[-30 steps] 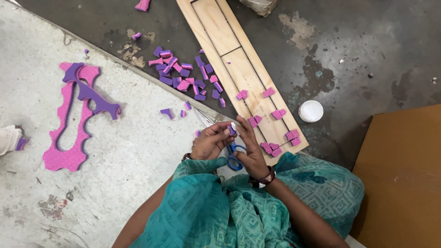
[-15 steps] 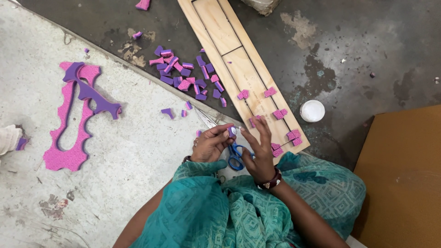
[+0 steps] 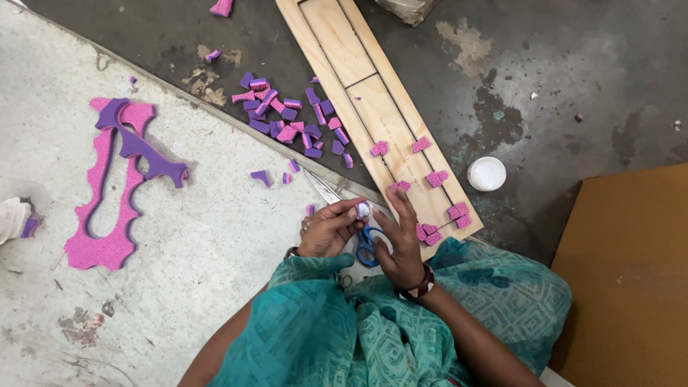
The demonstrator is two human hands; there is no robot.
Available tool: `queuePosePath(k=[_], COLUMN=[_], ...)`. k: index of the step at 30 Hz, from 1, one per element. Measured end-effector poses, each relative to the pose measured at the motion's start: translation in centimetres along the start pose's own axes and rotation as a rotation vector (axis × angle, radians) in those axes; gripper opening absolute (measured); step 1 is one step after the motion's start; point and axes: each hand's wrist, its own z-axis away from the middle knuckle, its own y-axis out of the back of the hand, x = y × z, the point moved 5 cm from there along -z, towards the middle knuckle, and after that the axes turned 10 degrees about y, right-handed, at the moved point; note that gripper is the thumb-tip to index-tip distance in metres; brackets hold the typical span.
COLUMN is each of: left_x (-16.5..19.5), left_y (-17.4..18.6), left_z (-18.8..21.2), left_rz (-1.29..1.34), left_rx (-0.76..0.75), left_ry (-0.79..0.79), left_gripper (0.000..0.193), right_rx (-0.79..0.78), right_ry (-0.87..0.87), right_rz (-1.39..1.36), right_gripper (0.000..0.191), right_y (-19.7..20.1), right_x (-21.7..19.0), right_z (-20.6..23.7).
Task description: The person sits on the floor and glues small pink and purple foam pieces one at a time onto a long wooden board, pressing each piece into place along marked lines. They occasionally pick up glue from a small white container and use scissors to trim foam pieces before placing them.
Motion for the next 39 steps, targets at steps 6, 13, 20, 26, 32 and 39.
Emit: queuePosePath(k=[6, 13, 20, 26, 32, 39], left_x=[-0.4, -0.5, 2.9, 11.0, 13.9, 14.5], left_y=[0.1, 0.4, 2.7, 3.0, -0.8, -2.2], left_z=[-0.2, -0.4, -3.2, -10.0, -16.2, -18.8], left_rz=[-0.021, -0.029, -0.191, -0.651, -1.082, -1.2], left_rx=[-0.011, 0.007, 0.205, 0.446, 0.639, 0.786], left_ry=[0.015, -0.004, -0.134, -0.362, -0.468, -0.304], left_gripper=[0.03, 0.029, 0.027, 0.02, 0.011, 0.017], right_rx=[-0.062, -0.08, 0.221, 0.412, 0.574, 0.588], right_ry=[0.009, 0.076, -0.28, -0.406, -0.455, -0.472], right_rz=[0.323, 0.282, 0.29, 0.508, 0.562, 0.508], right_gripper=[0.063, 0.06, 0.064, 0.055, 0.048, 0.044], right_y=[-0.1, 0.0, 7.5, 19.6, 21.5, 20.6], right_x=[1.8, 2.2, 10.9, 15.5, 18.4, 18.8], right_z=[-1.6, -0.4, 2.5, 9.8, 15.0, 13.9])
